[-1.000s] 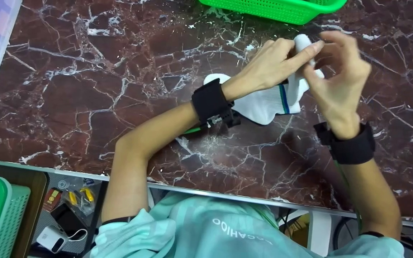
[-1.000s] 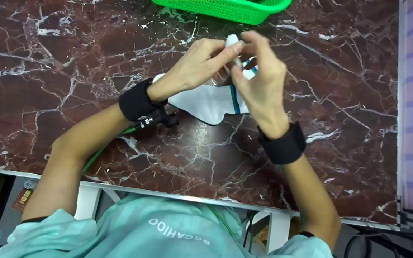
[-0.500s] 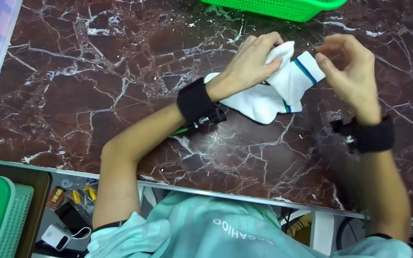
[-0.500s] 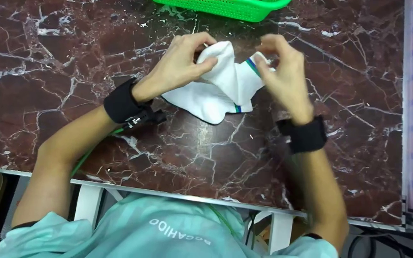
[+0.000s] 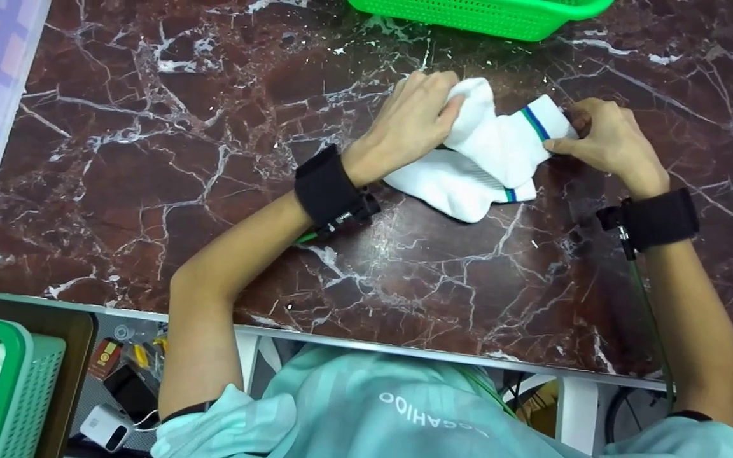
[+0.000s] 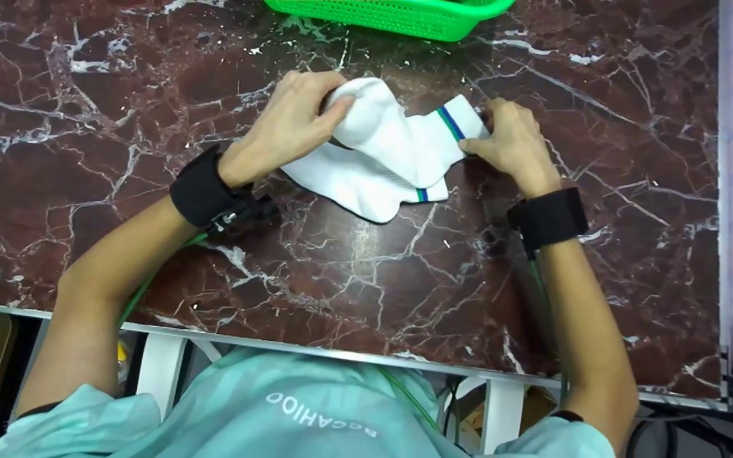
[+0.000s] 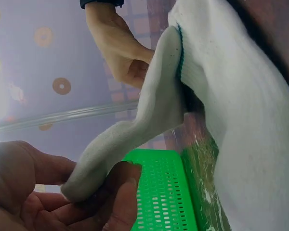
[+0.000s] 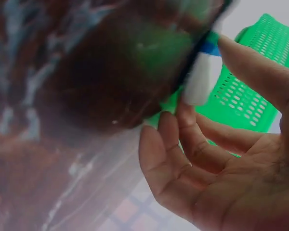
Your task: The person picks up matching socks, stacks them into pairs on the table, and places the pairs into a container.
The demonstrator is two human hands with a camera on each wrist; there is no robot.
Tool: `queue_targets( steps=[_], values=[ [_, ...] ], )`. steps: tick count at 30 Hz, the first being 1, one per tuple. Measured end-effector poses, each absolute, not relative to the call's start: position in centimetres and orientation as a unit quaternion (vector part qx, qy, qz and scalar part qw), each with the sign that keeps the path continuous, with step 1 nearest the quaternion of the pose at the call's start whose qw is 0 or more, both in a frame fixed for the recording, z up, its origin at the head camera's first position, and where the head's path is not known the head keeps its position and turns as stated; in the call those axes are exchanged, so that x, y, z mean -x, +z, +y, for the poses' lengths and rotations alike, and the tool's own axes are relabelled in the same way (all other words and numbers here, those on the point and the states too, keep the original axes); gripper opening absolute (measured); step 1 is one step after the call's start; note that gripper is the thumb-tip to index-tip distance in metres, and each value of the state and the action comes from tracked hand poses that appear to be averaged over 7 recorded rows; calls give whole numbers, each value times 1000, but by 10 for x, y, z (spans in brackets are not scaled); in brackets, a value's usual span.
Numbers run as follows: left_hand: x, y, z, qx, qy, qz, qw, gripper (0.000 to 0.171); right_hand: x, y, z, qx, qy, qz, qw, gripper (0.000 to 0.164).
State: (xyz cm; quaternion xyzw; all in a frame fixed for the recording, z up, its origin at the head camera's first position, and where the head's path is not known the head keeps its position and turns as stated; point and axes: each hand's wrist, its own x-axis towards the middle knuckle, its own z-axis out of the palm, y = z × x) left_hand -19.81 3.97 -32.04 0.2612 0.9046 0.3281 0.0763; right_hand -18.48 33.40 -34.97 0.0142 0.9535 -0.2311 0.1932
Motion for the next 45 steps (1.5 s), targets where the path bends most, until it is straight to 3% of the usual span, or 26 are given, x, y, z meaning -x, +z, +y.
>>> queue_targets(
  steps=[4, 9, 22, 29, 35, 42, 45],
  values=[
    [200, -325, 33, -264, 348, 896, 76, 19, 184, -351, 334, -14, -220, 957, 189, 68],
    [203, -328, 21, -245, 399, 880, 76, 20, 170, -345, 332, -7, -235, 963, 128, 44],
    [195, -319, -21, -201, 507, 829, 121, 16, 126, -321, 307, 16, -303, 952, 34, 27],
    [190, -324, -42, -190, 496, 840, 113, 14, 106, -315, 301, 33, -369, 925, 82, 30],
    [189, -336, -44, -189, 434, 866, 161, 18, 103, -325, 297, 48, -351, 925, 139, 35],
    [192, -351, -40, -225, 353, 903, 99, 16, 109, -338, 298, 45, -315, 935, 154, 37],
    [192, -356, -39, -228, 331, 911, 96, 15, 110, -343, 299, 48, -303, 939, 156, 37]
  ],
)
